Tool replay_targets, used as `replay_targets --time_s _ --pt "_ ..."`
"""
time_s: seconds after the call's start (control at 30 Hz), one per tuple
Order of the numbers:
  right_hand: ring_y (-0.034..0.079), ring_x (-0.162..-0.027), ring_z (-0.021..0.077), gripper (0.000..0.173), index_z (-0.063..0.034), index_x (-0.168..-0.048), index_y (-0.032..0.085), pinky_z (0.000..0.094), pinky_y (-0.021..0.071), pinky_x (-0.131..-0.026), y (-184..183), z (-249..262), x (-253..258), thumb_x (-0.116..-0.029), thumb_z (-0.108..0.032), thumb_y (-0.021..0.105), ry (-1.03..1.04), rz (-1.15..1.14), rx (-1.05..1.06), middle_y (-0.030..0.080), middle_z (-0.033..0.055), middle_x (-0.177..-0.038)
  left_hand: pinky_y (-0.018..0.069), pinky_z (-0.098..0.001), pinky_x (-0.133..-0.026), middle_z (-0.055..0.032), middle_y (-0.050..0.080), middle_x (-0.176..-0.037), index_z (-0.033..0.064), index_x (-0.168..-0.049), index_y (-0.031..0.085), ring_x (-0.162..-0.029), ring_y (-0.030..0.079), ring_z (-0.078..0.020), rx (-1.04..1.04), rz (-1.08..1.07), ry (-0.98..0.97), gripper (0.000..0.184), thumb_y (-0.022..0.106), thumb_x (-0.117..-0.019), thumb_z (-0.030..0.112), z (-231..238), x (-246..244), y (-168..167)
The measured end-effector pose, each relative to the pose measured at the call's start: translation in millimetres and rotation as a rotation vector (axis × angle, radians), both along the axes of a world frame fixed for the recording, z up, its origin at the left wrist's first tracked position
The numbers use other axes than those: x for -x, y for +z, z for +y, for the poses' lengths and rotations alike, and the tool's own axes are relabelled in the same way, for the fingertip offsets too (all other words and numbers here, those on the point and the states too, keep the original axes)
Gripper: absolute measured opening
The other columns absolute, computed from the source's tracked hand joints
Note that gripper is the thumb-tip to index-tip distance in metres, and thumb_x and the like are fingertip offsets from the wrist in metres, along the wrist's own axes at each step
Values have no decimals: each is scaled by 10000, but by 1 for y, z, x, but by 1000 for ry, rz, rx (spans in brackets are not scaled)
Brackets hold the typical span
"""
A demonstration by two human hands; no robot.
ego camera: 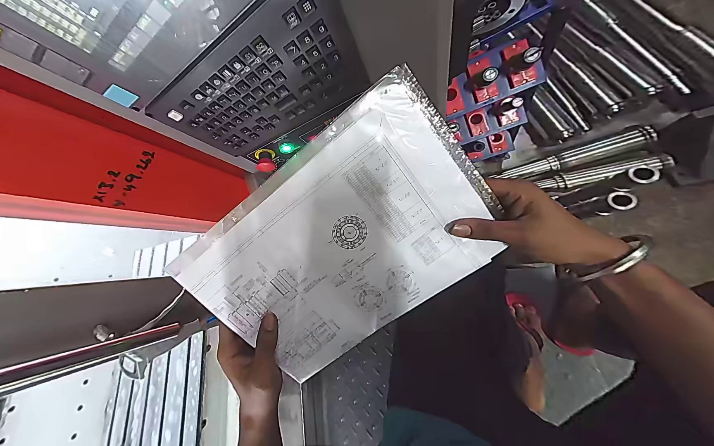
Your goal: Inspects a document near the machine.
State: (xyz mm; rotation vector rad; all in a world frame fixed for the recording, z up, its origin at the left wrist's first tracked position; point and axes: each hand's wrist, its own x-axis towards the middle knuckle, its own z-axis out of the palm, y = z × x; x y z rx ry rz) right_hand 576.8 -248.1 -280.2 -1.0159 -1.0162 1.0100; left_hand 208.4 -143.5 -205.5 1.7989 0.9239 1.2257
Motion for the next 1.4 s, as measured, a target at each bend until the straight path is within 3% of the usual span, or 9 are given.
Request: replay_targets --time_s 0.17,0.53,1.4 --pt "730 -857 26 276 -167 -1157 718 188 614 -786 0 1 0 -888 -160 779 9 -6 -29 773 -67 -968 614 -193 -801 105 771 -1003 225 -1154 689 -886 732 -9 40 -12 2 209 717 -947 222 -3 1 -1" --pt "731 -872 38 277 -149 -1155 716 195 615 -794 -3 1 -2 -886 -156 781 10 -24 -55 771 -51 -978 622 -196 -773 100 782 -969 243 -1103 730 -852 739 -7 75 -15 -34 171 735 -933 226 -6 2 -2" --pt "731 -842 34 262 -160 -1146 717 193 618 -772 2 -1 -7 -893 -190 780 12 -39 -20 771 -59 -954 625 -201 -776 95 785 -980 252 -1118 733 -855 743 -14 70 -3 -97 166 719 -953 239 -6 2 -3"
